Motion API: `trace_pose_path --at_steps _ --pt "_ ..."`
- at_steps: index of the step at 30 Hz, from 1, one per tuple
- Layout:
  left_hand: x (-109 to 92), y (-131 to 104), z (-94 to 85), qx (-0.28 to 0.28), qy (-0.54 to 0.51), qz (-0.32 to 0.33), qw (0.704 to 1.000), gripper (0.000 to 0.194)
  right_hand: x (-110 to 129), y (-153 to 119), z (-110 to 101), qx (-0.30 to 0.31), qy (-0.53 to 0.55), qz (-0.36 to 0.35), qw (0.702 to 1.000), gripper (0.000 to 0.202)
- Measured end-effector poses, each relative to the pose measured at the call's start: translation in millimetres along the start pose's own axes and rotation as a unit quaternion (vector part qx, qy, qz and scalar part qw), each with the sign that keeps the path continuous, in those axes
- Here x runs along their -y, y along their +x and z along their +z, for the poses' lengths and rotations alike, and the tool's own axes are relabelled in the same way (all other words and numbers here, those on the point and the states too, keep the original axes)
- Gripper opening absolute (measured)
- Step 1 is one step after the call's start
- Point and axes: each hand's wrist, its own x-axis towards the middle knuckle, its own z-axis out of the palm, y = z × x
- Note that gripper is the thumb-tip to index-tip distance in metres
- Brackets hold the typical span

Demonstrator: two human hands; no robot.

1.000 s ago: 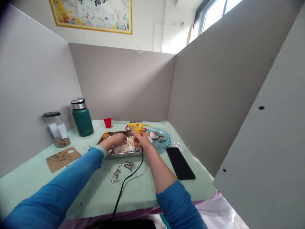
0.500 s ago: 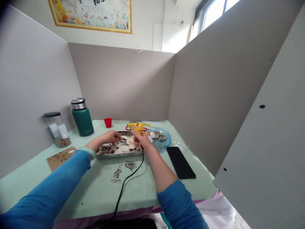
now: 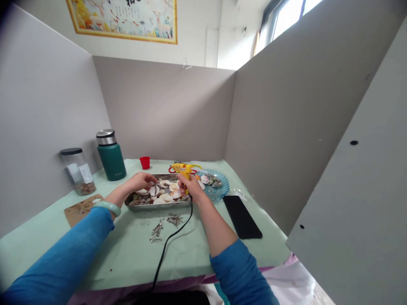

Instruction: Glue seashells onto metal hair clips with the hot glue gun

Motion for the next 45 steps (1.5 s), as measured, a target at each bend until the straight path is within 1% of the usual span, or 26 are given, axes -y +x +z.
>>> trace_pose_path --at_steps 3,7,11,13,15,17,19,21,22,23,25,26,28,30,32,33,36,38,40,42,43,44,45 --pt "-2.0 -2.5 -3.0 -0.003 -0.025 -0.006 1.000 0.031 0.1 -0.1 0.3 0.005 0.007 -0.004 1.000 0.037" --pt "4.2 -1.1 -4.1 0.007 -0.041 -0.019 0.999 0.029 1.7 -1.1 1.3 -0.006 -0.006 0.006 1.000 0.038" --pt "12.4 2.5 -6.6 0.021 -0.043 -0.010 0.999 0.035 6.2 -4.0 2.5 -0.002 -0.005 0.013 1.000 0.038" --pt "14.1 3.2 -9.2 0.023 -0.024 0.002 0.999 0.039 8.3 -5.4 2.8 0.002 0.002 0.012 1.000 0.038" --pt "13.0 2.3 -11.6 0.011 0.040 0.013 0.999 0.041 9.9 -6.5 3.1 0.006 0.008 0.009 1.000 0.037" --pt "7.9 -0.6 -11.9 -0.021 0.151 0.024 0.988 0.039 10.9 -7.1 3.5 0.008 0.009 0.004 1.000 0.037" --pt "-2.4 -5.3 -7.8 -0.062 0.274 0.035 0.959 0.035 11.4 -7.0 4.0 0.000 0.011 -0.004 1.000 0.037" --pt "-17.9 -10.8 1.8 -0.078 0.346 0.064 0.933 0.034 11.3 -6.1 4.5 -0.019 0.017 -0.016 1.000 0.038" --pt "-27.0 -13.4 8.4 -0.062 0.348 0.086 0.932 0.035 11.0 -5.4 4.6 -0.030 0.022 -0.021 0.999 0.038" --pt "-36.5 -15.6 15.8 -0.028 0.332 0.128 0.934 0.037 10.5 -4.6 4.5 -0.039 0.025 -0.025 0.999 0.039" --pt "-54.6 -18.4 31.3 0.064 0.284 0.212 0.933 0.041 9.1 -2.9 3.8 -0.050 0.028 -0.030 0.998 0.039" --pt "-62.2 -18.8 38.6 0.095 0.269 0.231 0.930 0.043 8.2 -2.1 3.2 -0.052 0.028 -0.031 0.998 0.039" --pt "-73.0 -17.4 50.1 0.140 0.264 0.250 0.921 0.043 6.4 -0.9 1.8 -0.052 0.028 -0.031 0.998 0.039" --pt "-77.4 -14.1 56.0 0.160 0.286 0.238 0.914 0.039 4.9 0.0 0.5 -0.049 0.034 -0.032 0.998 0.040" --pt "-76.4 -10.4 55.7 0.149 0.328 0.219 0.907 0.032 4.0 0.5 -0.2 -0.042 0.038 -0.031 0.998 0.040" --pt "-74.3 -8.8 53.4 0.132 0.353 0.210 0.902 0.028 3.9 0.7 -0.2 -0.040 0.039 -0.030 0.998 0.040" --pt "-64.9 -6.0 41.6 0.056 0.415 0.178 0.890 0.022 4.7 0.6 0.9 -0.047 0.039 -0.026 0.998 0.040" --pt "-58.8 -5.5 33.6 0.019 0.433 0.150 0.889 0.023 5.5 0.6 1.8 -0.049 0.043 -0.022 0.998 0.039" --pt "-55.3 -5.1 29.7 -0.005 0.413 0.140 0.900 0.024 5.9 0.6 2.4 -0.046 0.050 -0.022 0.997 0.039" --pt "-55.9 -4.7 31.9 0.005 0.362 0.168 0.917 0.023 5.6 0.7 2.2 -0.048 0.056 -0.025 0.997 0.040" --pt "-57.8 -4.5 35.4 0.026 0.338 0.198 0.920 0.023 5.4 0.7 1.9 -0.050 0.058 -0.026 0.997 0.040" --pt "-60.5 -4.4 40.2 0.045 0.329 0.220 0.917 0.023 5.1 0.6 1.5 -0.050 0.058 -0.028 0.997 0.040" --pt "-63.8 -4.5 45.7 0.052 0.327 0.238 0.913 0.025 4.7 0.5 1.1 -0.048 0.057 -0.028 0.997 0.039"
